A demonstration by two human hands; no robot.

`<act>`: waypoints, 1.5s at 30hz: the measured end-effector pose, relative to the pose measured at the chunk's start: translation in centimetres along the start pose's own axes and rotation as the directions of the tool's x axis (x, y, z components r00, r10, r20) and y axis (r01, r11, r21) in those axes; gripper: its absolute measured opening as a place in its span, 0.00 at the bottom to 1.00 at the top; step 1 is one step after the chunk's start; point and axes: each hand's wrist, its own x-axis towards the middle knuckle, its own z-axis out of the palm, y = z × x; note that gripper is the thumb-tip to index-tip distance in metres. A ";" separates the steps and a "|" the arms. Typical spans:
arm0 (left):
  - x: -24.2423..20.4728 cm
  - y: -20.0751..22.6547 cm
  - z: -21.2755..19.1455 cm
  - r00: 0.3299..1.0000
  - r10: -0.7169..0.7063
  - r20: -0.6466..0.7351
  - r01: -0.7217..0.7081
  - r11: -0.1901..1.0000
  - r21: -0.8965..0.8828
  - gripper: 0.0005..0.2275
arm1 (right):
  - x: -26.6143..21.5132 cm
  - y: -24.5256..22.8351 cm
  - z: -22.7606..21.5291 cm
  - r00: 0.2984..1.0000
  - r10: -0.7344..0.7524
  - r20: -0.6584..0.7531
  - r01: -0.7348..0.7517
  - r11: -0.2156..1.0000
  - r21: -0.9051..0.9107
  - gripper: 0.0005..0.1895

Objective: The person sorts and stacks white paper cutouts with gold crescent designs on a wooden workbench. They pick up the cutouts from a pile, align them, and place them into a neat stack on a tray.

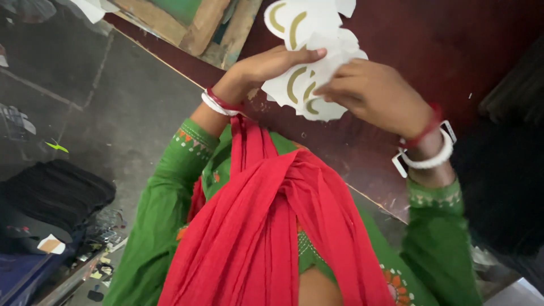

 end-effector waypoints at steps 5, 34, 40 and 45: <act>0.2 0.7 -0.5 0.998 -0.016 0.066 0.013 0.999 0.044 0.26 | 1.2 -0.6 1.0 0.994 -0.029 -0.101 0.003 0.969 -0.249 0.19; 3.0 -0.9 -5.3 0.944 -0.114 0.309 -0.024 0.913 0.408 0.19 | 5.4 0.0 -1.1 0.987 -0.158 0.030 0.160 0.949 -0.272 0.19; 2.6 -0.9 -5.4 0.933 -0.119 0.339 -0.029 0.916 0.401 0.19 | 4.4 0.5 -0.6 0.994 -0.104 -0.018 0.092 0.941 -0.325 0.13; 2.5 -2.2 -5.9 0.951 -0.070 0.301 -0.058 0.916 0.396 0.19 | 4.9 -3.0 -3.4 0.970 -0.182 -0.159 0.104 0.908 -0.405 0.10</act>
